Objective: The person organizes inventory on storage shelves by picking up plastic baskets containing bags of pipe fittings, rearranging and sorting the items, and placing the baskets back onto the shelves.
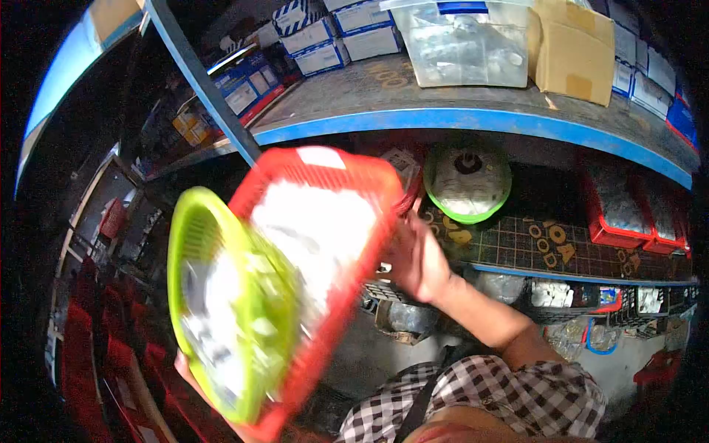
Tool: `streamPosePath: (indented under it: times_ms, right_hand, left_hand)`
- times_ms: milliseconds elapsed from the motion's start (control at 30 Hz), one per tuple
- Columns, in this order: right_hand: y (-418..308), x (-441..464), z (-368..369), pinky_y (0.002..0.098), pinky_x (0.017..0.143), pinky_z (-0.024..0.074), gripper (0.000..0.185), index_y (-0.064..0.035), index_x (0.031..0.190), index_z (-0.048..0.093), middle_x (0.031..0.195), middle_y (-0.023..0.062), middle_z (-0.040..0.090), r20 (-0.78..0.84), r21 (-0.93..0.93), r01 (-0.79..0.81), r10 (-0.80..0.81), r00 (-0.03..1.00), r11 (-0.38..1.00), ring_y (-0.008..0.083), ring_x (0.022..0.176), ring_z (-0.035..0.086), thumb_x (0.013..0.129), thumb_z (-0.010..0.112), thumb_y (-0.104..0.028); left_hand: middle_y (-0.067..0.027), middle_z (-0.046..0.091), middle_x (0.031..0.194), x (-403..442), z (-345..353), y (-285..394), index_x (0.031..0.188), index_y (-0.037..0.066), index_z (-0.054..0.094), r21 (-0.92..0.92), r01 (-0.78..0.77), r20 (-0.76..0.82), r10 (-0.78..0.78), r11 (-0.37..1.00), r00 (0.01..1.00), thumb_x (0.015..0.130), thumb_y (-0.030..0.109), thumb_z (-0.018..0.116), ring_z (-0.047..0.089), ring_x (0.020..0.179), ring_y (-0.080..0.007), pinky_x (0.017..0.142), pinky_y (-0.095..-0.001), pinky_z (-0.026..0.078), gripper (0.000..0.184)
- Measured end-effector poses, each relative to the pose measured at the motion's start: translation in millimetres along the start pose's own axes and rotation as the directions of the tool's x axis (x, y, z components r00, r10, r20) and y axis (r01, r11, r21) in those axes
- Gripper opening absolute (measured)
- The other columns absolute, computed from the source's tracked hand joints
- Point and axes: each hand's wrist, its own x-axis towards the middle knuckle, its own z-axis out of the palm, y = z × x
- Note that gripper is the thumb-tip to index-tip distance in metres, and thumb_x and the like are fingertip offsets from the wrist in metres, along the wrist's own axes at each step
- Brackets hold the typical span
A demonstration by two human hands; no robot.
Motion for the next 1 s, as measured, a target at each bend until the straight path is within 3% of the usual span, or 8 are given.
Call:
streamPosePath:
  times_ms: [67,167,233,267,567,767,867,1000]
  right_hand:
    - [27.4,-7.7,6.0,0.0369,0.098,0.0401,0.054,-0.0045,0.129,0.043,0.128,0.0101,0.050,0.108,0.100,0.123,-0.133,0.985,0.987,0.0203,0.115,0.050,0.093,0.036,-0.044]
    - [53.1,-13.3,-46.0,0.0389,0.102,0.0345,0.059,-0.0032,0.130,0.042,0.131,0.0094,0.047,-0.057,0.081,-0.118,0.123,0.991,0.990,0.0230,0.118,0.046,0.092,0.037,-0.048]
    - [68.0,-19.1,-77.3,0.0362,0.096,0.0413,0.053,-0.0043,0.125,0.048,0.123,0.0077,0.054,-0.080,0.068,-0.145,0.150,0.985,0.987,0.0199,0.110,0.052,0.093,0.037,-0.045]
    - [66.1,-23.2,-83.9,0.0365,0.096,0.0411,0.053,-0.0037,0.125,0.048,0.123,0.0085,0.054,-0.029,0.062,-0.132,0.134,0.991,0.989,0.0207,0.110,0.052,0.093,0.036,-0.045]
    - [-11.6,-118.8,-159.0,0.0398,0.100,0.0360,0.062,0.0009,0.125,0.046,0.124,0.0137,0.053,-0.229,0.077,0.104,-0.084,0.970,0.992,0.0259,0.114,0.051,0.093,0.033,-0.049]
    - [-62.8,-246.5,-178.4,0.0406,0.099,0.0370,0.060,-0.0039,0.127,0.044,0.120,0.0112,0.055,-0.441,-0.210,0.561,-0.589,0.677,0.801,0.0254,0.111,0.052,0.093,0.027,-0.050]
    - [-69.9,-298.4,-156.9,0.0425,0.097,0.0384,0.059,-0.0076,0.128,0.044,0.125,0.0107,0.052,-0.493,-0.239,0.724,-0.723,0.485,0.648,0.0268,0.112,0.051,0.092,0.028,-0.052]
    - [-62.7,-315.2,-148.1,0.0409,0.101,0.0351,0.062,-0.0067,0.134,0.037,0.131,0.0109,0.046,-0.436,-0.490,0.724,-0.856,0.279,0.486,0.0269,0.118,0.046,0.092,0.026,-0.051]
  left_hand:
    - [-0.0144,0.045,0.127,-41.2,-16.6,-1.2,0.131,0.007,0.038,0.132,0.159,-0.124,-0.143,0.978,0.982,0.087,0.049,0.038,0.046,0.113,-0.0266,0.095,-0.0384,0.041,0.061]
    - [-0.0109,0.050,0.121,-63.5,-22.9,-21.9,0.127,0.007,0.042,0.179,0.263,-0.080,-0.253,0.948,0.964,0.082,0.049,0.047,0.049,0.108,-0.0259,0.094,-0.0390,0.038,0.062]
    - [-0.0109,0.054,0.113,-65.2,-93.9,-60.8,0.120,0.006,0.048,0.171,0.191,-0.425,-0.103,0.967,0.899,0.082,0.044,0.047,0.051,0.103,-0.0267,0.089,-0.0377,0.041,0.054]
    - [-0.0114,0.055,0.110,-63.0,-77.2,-60.8,0.119,0.005,0.048,0.045,0.341,-0.272,-0.317,0.939,0.909,0.080,0.044,0.048,0.054,0.098,-0.0266,0.085,-0.0363,0.044,0.055]
    - [-0.0152,0.055,0.114,-28.9,8.7,-148.8,0.123,0.001,0.045,-0.004,0.623,0.006,-0.623,0.782,0.782,0.069,0.038,0.053,0.055,0.099,-0.0304,0.088,-0.0398,0.044,0.065]
    - [-0.0114,0.059,0.103,-14.8,123.2,-239.0,0.112,0.003,0.052,0.186,0.825,0.302,-0.830,0.534,0.469,0.077,0.037,0.056,0.059,0.090,-0.0250,0.081,-0.0379,0.049,0.049]
    - [-0.0115,0.057,0.110,-14.1,204.0,-296.4,0.122,0.007,0.048,0.362,0.852,0.516,-0.843,0.378,0.154,0.080,0.023,0.058,0.059,0.094,-0.0239,0.083,-0.0352,0.050,0.046]
    - [-0.0080,0.055,0.118,-14.5,344.6,-360.9,0.127,0.006,0.046,0.580,0.506,0.778,-0.618,0.639,-0.112,0.081,0.019,0.056,0.053,0.106,-0.0182,0.088,-0.0329,0.046,0.049]
